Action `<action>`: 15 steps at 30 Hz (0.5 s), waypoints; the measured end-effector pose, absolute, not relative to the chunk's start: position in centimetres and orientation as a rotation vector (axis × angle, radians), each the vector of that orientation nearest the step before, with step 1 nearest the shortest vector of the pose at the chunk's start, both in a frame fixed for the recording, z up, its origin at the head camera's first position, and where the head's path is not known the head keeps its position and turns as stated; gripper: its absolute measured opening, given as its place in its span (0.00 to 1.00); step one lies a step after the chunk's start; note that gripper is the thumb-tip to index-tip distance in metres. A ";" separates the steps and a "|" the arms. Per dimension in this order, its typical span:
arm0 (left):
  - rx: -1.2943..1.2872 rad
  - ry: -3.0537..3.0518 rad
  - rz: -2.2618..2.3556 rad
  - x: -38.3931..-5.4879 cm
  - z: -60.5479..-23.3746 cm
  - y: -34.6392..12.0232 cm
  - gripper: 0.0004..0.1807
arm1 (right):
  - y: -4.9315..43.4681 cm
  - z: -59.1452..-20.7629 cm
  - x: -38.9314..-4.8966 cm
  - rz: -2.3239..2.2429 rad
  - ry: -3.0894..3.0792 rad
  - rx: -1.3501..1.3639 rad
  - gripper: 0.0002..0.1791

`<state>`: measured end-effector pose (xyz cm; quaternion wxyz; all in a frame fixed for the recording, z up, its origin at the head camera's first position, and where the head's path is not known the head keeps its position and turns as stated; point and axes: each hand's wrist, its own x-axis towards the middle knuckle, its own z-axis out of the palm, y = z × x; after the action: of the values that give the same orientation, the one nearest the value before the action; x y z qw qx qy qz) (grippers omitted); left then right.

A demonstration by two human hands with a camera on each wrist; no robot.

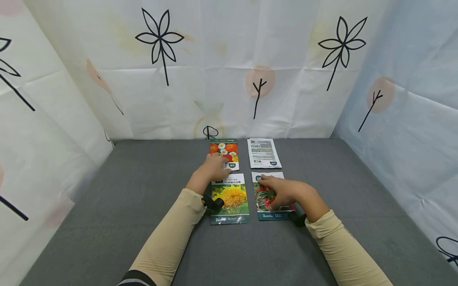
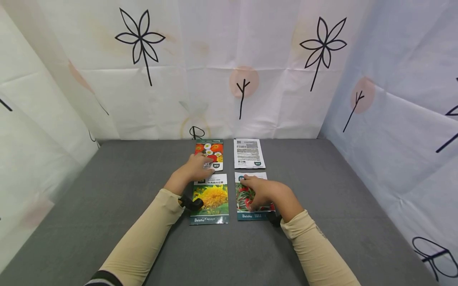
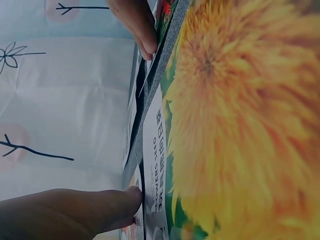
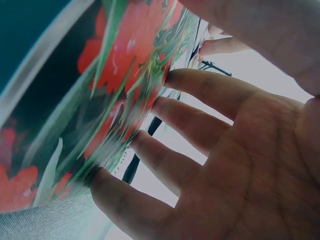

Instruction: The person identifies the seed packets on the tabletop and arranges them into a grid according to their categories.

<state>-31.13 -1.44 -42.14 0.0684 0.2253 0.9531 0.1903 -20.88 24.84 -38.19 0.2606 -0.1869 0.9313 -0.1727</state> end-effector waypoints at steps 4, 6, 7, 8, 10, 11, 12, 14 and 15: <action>0.723 2.861 0.577 -31.2 -42.2 -1.4 0.27 | 24.8 -38.2 -20.9 -0.453 2.532 -0.507 0.53; 0.746 2.851 0.586 -31.2 -42.2 -1.4 0.27 | 24.7 -38.2 -20.9 -0.449 2.552 -0.512 0.53; 0.753 2.846 0.592 -31.2 -42.1 -1.4 0.26 | 24.7 -38.2 -20.9 -0.449 2.564 -0.516 0.52; 0.756 2.841 0.601 -31.2 -42.1 -1.4 0.26 | 24.7 -38.2 -20.9 -0.450 2.578 -0.521 0.52; 0.761 2.838 0.607 -31.3 -42.0 -1.5 0.27 | 24.7 -38.2 -20.9 -0.456 2.606 -0.531 0.50; 0.763 2.840 0.606 -31.3 -42.0 -1.5 0.27 | 24.6 -38.2 -20.9 -0.460 2.617 -0.535 0.49; 0.764 2.840 0.612 -31.3 -42.0 -1.6 0.28 | 24.6 -38.1 -20.9 -0.461 2.623 -0.538 0.49; 0.759 2.840 0.629 -31.3 -41.9 -1.7 0.29 | 24.5 -38.0 -20.9 -0.448 2.638 -0.552 0.47; 0.752 2.838 0.638 -31.3 -41.8 -1.8 0.30 | 24.4 -38.0 -21.0 -0.443 2.643 -0.549 0.47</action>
<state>-31.27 -1.77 -41.85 0.0683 0.2498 0.9424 0.2117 -20.95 24.43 -37.98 0.2016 -0.1966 0.9463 -0.1588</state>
